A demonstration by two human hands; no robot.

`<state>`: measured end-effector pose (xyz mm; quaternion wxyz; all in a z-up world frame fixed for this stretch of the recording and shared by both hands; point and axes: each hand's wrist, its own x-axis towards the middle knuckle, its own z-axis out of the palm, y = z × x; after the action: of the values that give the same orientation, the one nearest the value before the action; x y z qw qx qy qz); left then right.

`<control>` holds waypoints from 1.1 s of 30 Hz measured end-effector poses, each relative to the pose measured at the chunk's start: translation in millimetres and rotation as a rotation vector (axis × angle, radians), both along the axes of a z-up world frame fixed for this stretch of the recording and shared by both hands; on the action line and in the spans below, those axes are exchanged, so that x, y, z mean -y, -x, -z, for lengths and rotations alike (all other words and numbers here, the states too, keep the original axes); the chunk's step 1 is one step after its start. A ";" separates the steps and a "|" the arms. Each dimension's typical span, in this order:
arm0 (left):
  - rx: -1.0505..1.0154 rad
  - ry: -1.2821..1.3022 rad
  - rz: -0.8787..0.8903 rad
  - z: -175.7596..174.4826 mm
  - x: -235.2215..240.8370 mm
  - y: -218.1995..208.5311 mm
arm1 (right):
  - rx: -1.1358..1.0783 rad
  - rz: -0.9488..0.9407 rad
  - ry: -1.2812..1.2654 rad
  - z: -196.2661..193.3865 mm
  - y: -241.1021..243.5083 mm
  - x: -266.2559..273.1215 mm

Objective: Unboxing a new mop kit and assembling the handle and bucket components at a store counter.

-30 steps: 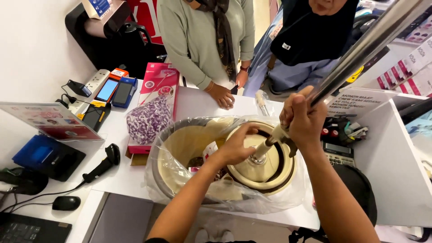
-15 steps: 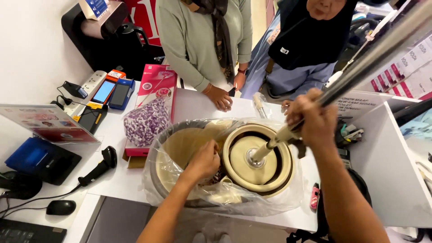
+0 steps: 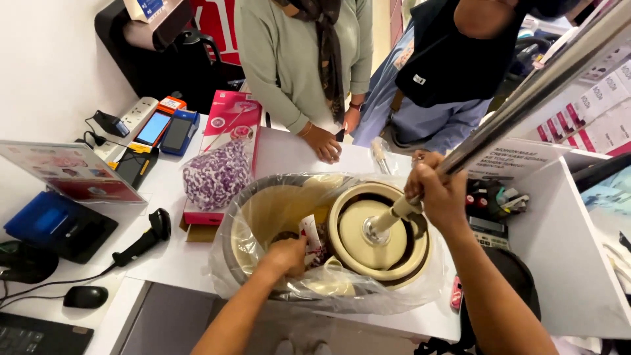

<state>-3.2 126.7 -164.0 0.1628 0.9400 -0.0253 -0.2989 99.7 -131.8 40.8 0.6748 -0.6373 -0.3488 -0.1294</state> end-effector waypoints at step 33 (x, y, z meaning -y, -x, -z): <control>0.600 -0.367 0.209 18.9 33.9 -19.1 | -0.071 0.194 0.121 26.0 20.1 -45.4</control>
<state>15.8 92.8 -182.8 -0.0545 0.9917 -0.1136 -0.0246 79.6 -86.3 14.8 0.6313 -0.7119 -0.2685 -0.1502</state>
